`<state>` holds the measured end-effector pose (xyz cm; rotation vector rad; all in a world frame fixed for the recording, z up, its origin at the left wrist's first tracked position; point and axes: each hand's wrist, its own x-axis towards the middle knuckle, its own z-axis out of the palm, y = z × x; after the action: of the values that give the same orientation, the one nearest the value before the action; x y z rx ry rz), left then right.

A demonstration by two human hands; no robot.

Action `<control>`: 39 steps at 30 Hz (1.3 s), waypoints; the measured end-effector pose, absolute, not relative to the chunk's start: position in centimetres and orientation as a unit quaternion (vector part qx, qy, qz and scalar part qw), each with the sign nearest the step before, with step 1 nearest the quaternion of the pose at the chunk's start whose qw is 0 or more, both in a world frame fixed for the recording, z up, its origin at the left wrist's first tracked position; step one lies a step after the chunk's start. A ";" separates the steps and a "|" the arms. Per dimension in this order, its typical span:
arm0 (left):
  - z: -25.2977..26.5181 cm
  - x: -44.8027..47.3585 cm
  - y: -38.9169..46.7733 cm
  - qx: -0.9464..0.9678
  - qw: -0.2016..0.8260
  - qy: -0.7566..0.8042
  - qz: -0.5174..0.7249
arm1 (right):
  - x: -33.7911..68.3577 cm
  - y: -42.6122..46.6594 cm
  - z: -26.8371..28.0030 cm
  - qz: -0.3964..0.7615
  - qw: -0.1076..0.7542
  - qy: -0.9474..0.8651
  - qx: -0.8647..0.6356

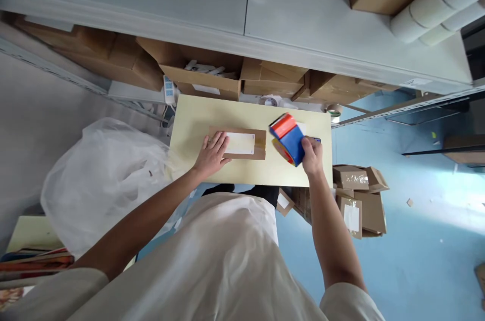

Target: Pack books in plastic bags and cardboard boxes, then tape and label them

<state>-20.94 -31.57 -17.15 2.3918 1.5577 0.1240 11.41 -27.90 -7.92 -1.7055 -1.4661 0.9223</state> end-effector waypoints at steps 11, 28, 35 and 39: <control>-16.0 -20.8 -32.3 0.788 0.219 0.562 0.126 | 3.9 -20.9 -8.5 0.482 0.120 -0.680 -0.540; -12.6 -19.1 -28.1 0.402 0.579 0.609 0.364 | 3.7 -21.8 -8.2 0.413 0.106 -0.735 -0.527; -14.1 -24.1 -29.3 0.384 0.537 0.636 0.399 | 4.0 -21.8 -6.1 0.311 0.074 -0.788 -0.526; -15.0 -27.0 -29.9 0.361 0.531 0.661 0.389 | 4.4 -22.0 -6.2 0.292 0.042 -0.792 -0.534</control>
<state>-26.97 -29.88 -15.04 0.8622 1.5770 0.9273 4.36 -21.96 -6.18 -1.6351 -2.4249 0.8922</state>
